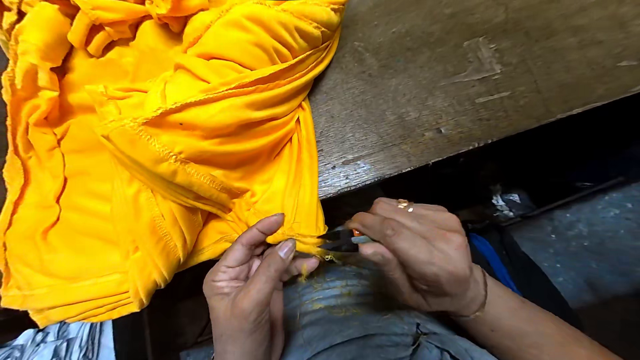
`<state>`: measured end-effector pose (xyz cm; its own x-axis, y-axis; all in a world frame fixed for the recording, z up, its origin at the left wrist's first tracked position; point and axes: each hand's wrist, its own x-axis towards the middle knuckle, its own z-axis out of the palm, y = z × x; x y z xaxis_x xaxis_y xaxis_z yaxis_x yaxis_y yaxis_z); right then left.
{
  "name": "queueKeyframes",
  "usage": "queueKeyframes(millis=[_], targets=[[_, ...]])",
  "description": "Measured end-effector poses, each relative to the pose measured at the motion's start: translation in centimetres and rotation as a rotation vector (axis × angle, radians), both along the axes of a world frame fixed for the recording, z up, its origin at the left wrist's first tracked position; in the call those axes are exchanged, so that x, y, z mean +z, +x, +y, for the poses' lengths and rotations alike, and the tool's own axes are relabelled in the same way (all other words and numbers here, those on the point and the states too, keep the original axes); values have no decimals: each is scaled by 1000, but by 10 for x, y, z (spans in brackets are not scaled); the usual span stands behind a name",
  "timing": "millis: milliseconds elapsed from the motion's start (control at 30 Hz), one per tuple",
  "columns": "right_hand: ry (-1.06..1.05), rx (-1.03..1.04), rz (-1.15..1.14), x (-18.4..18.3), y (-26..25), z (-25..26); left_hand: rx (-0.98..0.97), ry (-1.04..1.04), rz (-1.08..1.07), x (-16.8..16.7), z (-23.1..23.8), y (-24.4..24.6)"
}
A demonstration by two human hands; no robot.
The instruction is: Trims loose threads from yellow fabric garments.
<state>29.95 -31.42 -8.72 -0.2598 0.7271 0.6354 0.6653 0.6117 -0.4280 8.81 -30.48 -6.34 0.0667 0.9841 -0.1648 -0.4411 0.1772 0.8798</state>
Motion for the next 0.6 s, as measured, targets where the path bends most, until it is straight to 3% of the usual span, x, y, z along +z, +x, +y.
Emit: queueKeyframes(millis=[600], targets=[[72, -138, -124, -7, -11, -7, -9, 64, 154, -1, -4, 3]])
